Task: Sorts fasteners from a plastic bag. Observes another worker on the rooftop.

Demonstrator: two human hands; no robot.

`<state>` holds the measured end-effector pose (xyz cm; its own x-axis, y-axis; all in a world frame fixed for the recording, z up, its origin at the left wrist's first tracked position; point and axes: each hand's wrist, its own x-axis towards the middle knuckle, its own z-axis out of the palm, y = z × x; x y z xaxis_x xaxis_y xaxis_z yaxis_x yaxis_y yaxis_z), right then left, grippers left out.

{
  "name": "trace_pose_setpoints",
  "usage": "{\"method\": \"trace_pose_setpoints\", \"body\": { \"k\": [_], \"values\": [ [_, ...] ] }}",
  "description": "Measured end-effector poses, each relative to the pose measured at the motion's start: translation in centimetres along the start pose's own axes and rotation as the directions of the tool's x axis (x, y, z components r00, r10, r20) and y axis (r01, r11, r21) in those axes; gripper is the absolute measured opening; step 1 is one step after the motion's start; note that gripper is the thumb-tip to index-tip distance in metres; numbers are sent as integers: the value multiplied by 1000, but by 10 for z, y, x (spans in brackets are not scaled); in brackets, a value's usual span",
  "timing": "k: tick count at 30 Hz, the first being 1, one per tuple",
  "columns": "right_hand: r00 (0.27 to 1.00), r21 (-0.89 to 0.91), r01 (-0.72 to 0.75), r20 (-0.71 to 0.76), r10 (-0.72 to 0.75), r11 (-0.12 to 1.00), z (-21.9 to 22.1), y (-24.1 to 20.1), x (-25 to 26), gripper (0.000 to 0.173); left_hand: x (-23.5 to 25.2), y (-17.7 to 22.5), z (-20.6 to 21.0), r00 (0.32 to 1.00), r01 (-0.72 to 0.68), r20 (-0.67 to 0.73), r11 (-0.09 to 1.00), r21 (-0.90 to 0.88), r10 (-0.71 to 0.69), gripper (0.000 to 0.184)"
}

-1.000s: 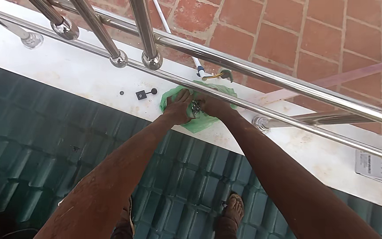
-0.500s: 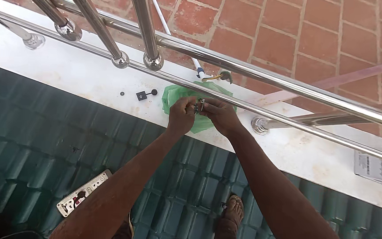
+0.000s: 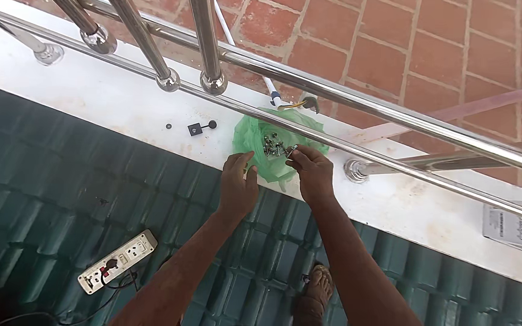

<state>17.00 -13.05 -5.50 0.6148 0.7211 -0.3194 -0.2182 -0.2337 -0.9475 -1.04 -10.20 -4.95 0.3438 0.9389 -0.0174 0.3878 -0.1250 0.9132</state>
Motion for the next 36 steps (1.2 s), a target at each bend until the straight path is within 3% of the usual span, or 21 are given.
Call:
{"method": "trace_pose_setpoints", "body": {
  "k": [2,4,6,8,10,12,13,14,16,17,19,22,25,27,29,31,33,36],
  "values": [
    [986,-360,168,52,-161,918,2,2,19,20,8,-5,6,951,-303,35,911,280,306,39],
    [953,-649,304,198,-231,697,10,1,31,20,23,-1,13,905,-417,107,807,418,412,43],
    [940,-790,336,316,-129,513,16,-2,35,16,42,-2,17,918,-393,169,766,508,359,38],
    [940,-864,303,341,24,403,15,-7,37,20,58,-5,15,959,-279,218,743,608,182,46],
    [945,-878,286,325,39,385,8,-9,38,25,70,-5,6,969,-137,241,698,703,-53,55],
    [954,-869,282,298,-24,408,3,-12,38,26,75,-5,1,962,-73,226,654,753,-152,44],
    [954,-855,294,288,-80,426,3,-13,39,24,72,-8,0,975,-110,210,657,746,-75,35],
    [952,-844,306,281,-123,440,3,-14,41,22,66,-15,2,977,-202,193,661,723,87,28],
    [952,-831,307,262,-161,464,8,-16,45,21,62,-28,11,881,-432,178,589,683,439,28],
    [955,-832,295,254,-151,469,12,-17,49,22,63,-32,15,820,-513,189,548,660,540,31],
    [955,-855,296,276,-110,427,19,-11,60,25,70,-38,21,758,-609,244,522,597,605,36],
    [949,-910,299,314,8,287,29,-4,76,33,83,-43,21,804,-595,363,612,522,471,37],
    [948,-938,279,303,94,206,39,-8,78,32,90,-42,14,891,-377,440,722,579,113,47],
    [952,-938,272,295,84,214,40,-11,76,31,90,-43,12,904,-306,427,738,601,27,51],
    [946,-918,311,324,15,248,39,-10,75,29,86,-42,12,909,-338,407,727,597,88,49],
    [923,-892,377,385,-15,249,35,-6,77,32,81,-44,15,900,-423,356,691,586,250,43],
    [901,-888,410,430,59,210,32,-4,82,32,81,-46,20,884,-467,319,664,583,341,39],
    [892,-900,403,427,148,166,27,-2,88,35,86,-46,26,894,-447,310,689,571,323,36]
  ]
}}
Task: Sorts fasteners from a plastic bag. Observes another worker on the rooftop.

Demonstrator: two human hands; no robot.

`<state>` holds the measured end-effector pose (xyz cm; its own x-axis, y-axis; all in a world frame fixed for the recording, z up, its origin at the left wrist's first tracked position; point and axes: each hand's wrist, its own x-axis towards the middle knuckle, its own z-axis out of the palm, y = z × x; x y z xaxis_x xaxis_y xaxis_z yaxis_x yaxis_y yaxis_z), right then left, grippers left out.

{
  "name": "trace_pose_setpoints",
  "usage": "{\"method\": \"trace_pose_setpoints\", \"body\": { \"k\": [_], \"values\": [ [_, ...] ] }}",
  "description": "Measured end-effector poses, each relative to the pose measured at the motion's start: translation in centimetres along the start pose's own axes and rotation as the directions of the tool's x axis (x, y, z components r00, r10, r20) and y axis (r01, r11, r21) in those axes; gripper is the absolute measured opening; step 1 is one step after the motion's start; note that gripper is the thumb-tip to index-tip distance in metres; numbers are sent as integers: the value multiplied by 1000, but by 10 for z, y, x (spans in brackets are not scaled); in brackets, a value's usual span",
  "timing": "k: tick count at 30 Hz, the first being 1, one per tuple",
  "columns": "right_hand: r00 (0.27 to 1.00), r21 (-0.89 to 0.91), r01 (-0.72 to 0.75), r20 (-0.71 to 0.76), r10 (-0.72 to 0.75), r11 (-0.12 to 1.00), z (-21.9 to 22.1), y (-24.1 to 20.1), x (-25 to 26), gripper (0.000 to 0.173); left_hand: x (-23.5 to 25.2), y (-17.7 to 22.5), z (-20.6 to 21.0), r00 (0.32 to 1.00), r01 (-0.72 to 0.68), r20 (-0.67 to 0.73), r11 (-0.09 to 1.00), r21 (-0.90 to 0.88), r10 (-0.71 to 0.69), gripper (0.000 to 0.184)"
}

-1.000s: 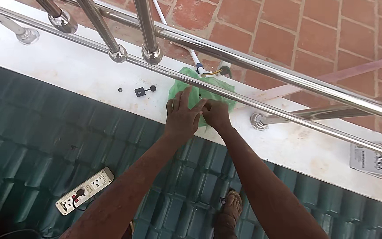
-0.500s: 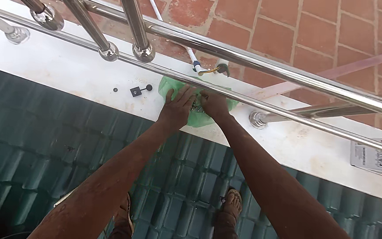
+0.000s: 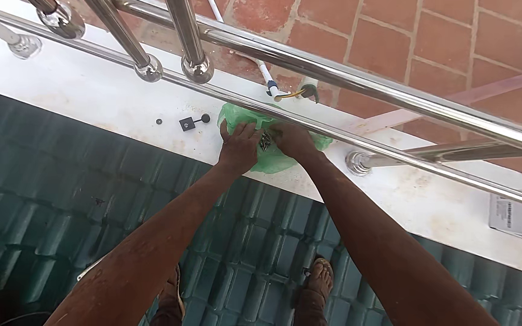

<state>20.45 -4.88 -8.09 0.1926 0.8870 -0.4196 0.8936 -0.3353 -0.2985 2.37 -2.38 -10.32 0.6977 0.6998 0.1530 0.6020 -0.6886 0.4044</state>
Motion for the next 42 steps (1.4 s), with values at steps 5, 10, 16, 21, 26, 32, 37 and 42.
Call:
{"method": "trace_pose_setpoints", "body": {
  "k": [5,10,16,21,26,32,37,42],
  "values": [
    [983,149,-64,-161,88,987,-5,-5,-11,29,0,11,-3,978,32,-207,997,67,-18,29],
    [967,365,11,-240,83,931,-8,1,-20,19,-4,21,-12,929,25,-370,994,111,18,29],
    [993,132,-107,-40,113,986,-26,-8,-24,18,-6,22,-13,941,104,-334,987,119,-59,30],
    [996,114,-32,-82,42,993,-31,3,-24,22,-20,29,-12,998,56,-44,995,82,-52,60],
    [991,82,-22,-126,32,996,-33,2,-33,17,-40,30,9,990,72,127,997,-35,-67,72],
    [984,138,19,-176,6,990,-28,15,-34,16,-42,29,8,997,64,44,974,-218,-56,70],
    [970,114,-8,-241,36,993,-36,7,-39,13,-49,31,18,983,-43,-186,976,-212,3,59],
    [972,137,-17,-231,49,990,-35,5,-35,16,-52,31,21,965,16,-258,991,-136,-50,77]
  ]
}}
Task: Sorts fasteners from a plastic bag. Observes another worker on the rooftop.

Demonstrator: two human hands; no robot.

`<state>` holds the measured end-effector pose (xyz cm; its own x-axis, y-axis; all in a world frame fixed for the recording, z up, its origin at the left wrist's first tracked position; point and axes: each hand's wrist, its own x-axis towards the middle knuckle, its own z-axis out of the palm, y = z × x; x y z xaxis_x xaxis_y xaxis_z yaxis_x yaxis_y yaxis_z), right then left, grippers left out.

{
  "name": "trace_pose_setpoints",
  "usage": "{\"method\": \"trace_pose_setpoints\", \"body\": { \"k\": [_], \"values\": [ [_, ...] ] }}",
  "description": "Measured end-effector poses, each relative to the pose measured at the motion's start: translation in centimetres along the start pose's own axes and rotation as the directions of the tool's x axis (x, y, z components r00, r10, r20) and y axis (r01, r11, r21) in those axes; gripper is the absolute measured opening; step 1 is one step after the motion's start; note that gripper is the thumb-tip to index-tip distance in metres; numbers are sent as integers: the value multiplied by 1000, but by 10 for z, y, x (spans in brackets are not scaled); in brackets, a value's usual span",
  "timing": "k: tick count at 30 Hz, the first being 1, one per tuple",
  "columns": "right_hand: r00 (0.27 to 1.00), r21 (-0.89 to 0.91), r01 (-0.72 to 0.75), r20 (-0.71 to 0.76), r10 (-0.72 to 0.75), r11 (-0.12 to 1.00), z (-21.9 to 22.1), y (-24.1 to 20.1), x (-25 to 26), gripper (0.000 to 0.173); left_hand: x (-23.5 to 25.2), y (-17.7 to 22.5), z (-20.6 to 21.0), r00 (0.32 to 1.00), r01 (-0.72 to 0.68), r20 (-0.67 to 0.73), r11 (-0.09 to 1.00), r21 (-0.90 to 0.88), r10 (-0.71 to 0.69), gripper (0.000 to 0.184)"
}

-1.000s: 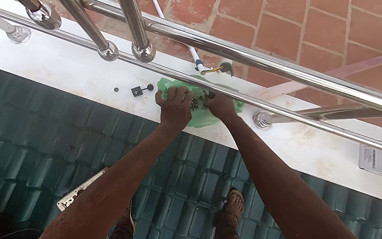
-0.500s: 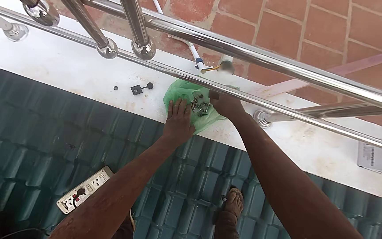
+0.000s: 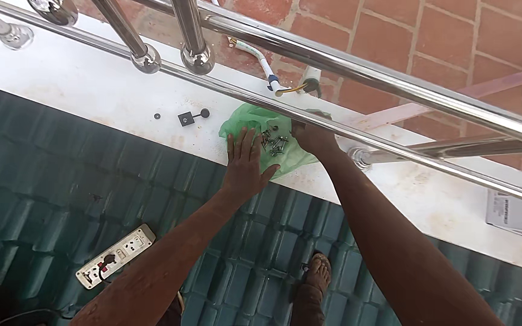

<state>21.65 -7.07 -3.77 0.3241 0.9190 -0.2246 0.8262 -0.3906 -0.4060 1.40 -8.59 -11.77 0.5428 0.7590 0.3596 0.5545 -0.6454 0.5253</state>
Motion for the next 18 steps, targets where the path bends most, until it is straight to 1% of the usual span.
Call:
{"method": "trace_pose_setpoints", "body": {
  "k": [3,5,7,9,10,14,16,18],
  "values": [
    [998,13,-49,35,49,999,0,-2,0,15,0,-4,4,995,73,69,995,62,-78,100],
    [998,19,-41,46,40,999,3,0,0,15,2,-10,6,983,107,138,990,89,-119,109],
    [997,46,2,76,-6,999,9,6,2,15,5,-14,7,962,142,220,985,101,-161,110],
    [988,74,24,148,-35,997,11,4,1,17,8,-18,8,944,176,265,980,90,-194,111],
    [983,66,33,179,-44,997,13,2,1,18,10,-19,8,934,199,287,977,81,-214,112],
    [977,-23,106,187,-100,994,22,-3,5,20,17,-21,6,899,258,342,962,89,-273,108],
    [971,-76,101,225,-81,992,27,-11,7,29,23,-19,4,874,278,381,954,113,-300,108],
    [951,-150,78,308,-28,986,27,-20,8,37,28,-17,0,850,292,419,947,131,-320,111]
  ]
}}
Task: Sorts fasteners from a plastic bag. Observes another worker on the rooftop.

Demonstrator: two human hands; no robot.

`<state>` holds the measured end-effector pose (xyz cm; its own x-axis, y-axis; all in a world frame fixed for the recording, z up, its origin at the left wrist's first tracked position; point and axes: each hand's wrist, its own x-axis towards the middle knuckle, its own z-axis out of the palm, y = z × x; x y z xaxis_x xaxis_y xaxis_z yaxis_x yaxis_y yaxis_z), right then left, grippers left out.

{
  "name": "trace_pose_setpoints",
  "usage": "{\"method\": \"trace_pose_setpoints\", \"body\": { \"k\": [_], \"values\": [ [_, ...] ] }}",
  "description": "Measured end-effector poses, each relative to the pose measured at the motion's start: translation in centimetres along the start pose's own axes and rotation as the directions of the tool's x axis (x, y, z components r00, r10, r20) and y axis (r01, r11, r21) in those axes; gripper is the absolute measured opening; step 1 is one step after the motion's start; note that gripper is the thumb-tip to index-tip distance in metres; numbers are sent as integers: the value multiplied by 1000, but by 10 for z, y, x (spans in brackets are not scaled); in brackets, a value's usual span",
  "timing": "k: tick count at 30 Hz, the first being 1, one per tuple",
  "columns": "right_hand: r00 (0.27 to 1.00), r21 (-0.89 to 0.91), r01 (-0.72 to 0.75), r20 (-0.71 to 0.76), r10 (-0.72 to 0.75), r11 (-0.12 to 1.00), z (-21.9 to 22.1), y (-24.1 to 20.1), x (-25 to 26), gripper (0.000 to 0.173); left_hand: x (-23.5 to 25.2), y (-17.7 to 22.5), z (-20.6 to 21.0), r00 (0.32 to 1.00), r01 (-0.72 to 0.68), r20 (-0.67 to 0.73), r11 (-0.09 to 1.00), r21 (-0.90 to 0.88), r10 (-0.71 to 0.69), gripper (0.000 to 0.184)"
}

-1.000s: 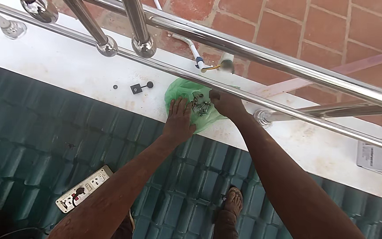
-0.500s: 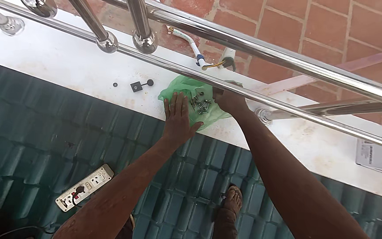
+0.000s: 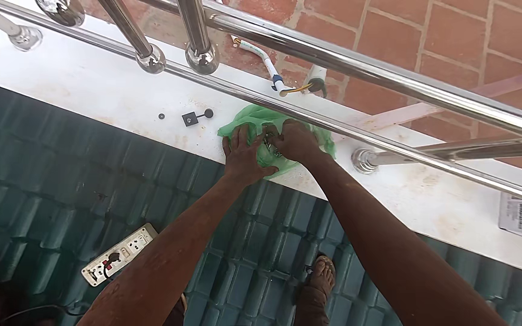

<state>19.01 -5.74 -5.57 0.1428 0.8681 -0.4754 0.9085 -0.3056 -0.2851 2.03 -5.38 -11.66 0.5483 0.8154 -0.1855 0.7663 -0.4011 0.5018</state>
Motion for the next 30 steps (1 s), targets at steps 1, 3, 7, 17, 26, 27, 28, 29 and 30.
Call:
{"method": "trace_pose_setpoints", "body": {
  "k": [1,3,7,17,26,27,28,29,30],
  "values": [
    [1000,-23,1,13,-1,1000,1,-1,0,37,1,1,-3,1000,12,22,1000,13,-13,111],
    [998,-16,57,-10,-57,998,1,6,-1,26,3,2,-5,998,29,51,998,51,-32,113],
    [996,131,45,-82,-34,990,-4,20,-5,25,7,4,-6,995,58,77,996,62,-63,117],
    [997,136,35,-77,-24,990,2,17,-4,27,10,7,-9,992,90,87,994,55,-94,122],
    [989,137,-26,-138,45,990,3,8,9,25,10,9,-11,989,105,99,994,43,-109,121],
    [993,104,-42,-109,54,994,4,4,11,28,10,9,-11,989,107,101,994,38,-110,121],
    [993,81,-55,-97,63,995,5,0,13,30,10,9,-11,988,109,103,993,37,-112,121],
    [993,69,-72,-86,78,995,6,-3,15,33,10,9,-12,988,109,104,993,38,-113,121],
    [993,52,-94,-70,98,994,6,-6,16,38,9,10,-12,988,109,103,993,43,-113,121]
  ]
}}
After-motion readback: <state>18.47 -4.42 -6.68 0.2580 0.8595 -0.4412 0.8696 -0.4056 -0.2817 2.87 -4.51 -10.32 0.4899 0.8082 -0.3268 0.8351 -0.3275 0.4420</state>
